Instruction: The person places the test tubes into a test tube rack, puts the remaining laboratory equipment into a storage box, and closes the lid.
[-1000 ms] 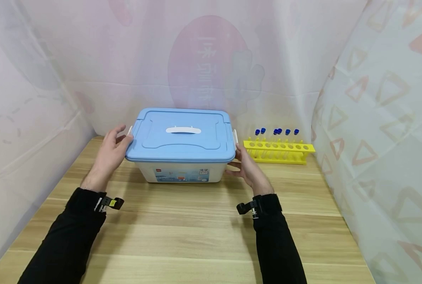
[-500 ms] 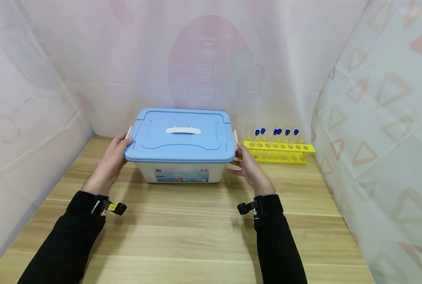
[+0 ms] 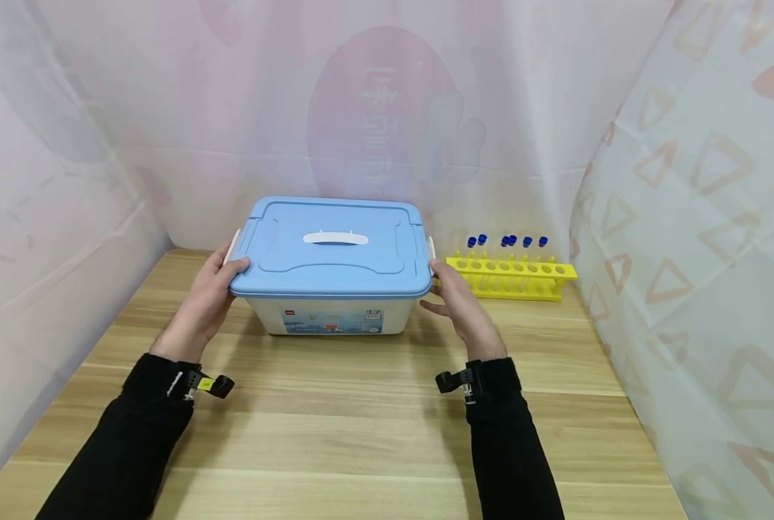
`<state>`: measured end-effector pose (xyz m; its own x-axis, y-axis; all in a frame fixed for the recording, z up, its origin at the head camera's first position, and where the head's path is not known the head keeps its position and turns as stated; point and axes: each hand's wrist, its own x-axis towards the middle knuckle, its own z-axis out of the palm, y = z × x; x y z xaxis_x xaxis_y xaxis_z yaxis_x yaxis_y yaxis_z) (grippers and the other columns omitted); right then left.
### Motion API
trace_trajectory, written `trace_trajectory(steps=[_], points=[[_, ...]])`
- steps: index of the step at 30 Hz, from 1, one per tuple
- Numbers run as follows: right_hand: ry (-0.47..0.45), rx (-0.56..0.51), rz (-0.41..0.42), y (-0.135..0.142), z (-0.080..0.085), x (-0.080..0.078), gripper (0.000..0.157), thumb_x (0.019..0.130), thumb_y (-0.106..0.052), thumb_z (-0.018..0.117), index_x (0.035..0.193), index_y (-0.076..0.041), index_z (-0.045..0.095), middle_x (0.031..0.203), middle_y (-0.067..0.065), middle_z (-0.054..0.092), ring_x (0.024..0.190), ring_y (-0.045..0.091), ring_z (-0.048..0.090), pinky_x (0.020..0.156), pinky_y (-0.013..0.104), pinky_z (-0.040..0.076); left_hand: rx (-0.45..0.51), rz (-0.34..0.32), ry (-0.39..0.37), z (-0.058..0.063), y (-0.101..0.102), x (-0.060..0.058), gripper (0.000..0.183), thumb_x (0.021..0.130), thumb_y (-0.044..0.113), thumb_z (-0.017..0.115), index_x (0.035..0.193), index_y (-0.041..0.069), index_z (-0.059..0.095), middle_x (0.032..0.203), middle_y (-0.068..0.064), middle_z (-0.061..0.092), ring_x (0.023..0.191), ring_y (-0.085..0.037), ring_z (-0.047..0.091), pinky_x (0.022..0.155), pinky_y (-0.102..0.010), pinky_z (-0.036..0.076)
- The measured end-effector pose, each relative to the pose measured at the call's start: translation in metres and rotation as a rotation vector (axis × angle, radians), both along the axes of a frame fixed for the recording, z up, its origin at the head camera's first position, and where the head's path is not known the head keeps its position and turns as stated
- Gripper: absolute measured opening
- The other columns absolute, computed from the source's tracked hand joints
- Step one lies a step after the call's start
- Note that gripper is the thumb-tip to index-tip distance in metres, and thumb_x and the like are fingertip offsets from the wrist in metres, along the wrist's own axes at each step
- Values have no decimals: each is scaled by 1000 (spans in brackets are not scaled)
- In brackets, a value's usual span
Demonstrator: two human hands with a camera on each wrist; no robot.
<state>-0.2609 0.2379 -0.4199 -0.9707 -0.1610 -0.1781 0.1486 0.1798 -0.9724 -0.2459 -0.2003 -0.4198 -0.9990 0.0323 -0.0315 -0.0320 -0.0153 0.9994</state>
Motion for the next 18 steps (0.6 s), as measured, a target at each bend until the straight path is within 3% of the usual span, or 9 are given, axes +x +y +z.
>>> trace_trajectory(steps=[6, 12, 18], points=[[13, 38, -8, -3, 5, 2, 79, 124, -58, 44, 185, -9, 32, 191, 23, 22, 176, 49, 39, 135, 65, 49, -25, 29, 40, 2, 0, 0, 81, 124, 23, 51, 191, 18, 6, 200, -12, 1, 185, -30, 14, 150, -52, 21], [9, 52, -11, -8, 9, 5, 89, 122, -54, 56, 187, -3, 21, 188, 27, 31, 175, 45, 43, 138, 62, 46, -131, 13, 50, 6, -2, 5, 84, 121, 19, 57, 191, 20, 10, 199, -16, 3, 184, -34, 19, 146, -57, 29], [17, 50, -11, -14, 16, 10, 89, 122, -42, 59, 188, -2, 14, 189, 28, 35, 171, 44, 49, 142, 61, 41, -219, 6, 69, 8, -5, 7, 83, 119, 18, 59, 190, 21, 17, 199, -14, 5, 185, -35, 17, 145, -60, 29]])
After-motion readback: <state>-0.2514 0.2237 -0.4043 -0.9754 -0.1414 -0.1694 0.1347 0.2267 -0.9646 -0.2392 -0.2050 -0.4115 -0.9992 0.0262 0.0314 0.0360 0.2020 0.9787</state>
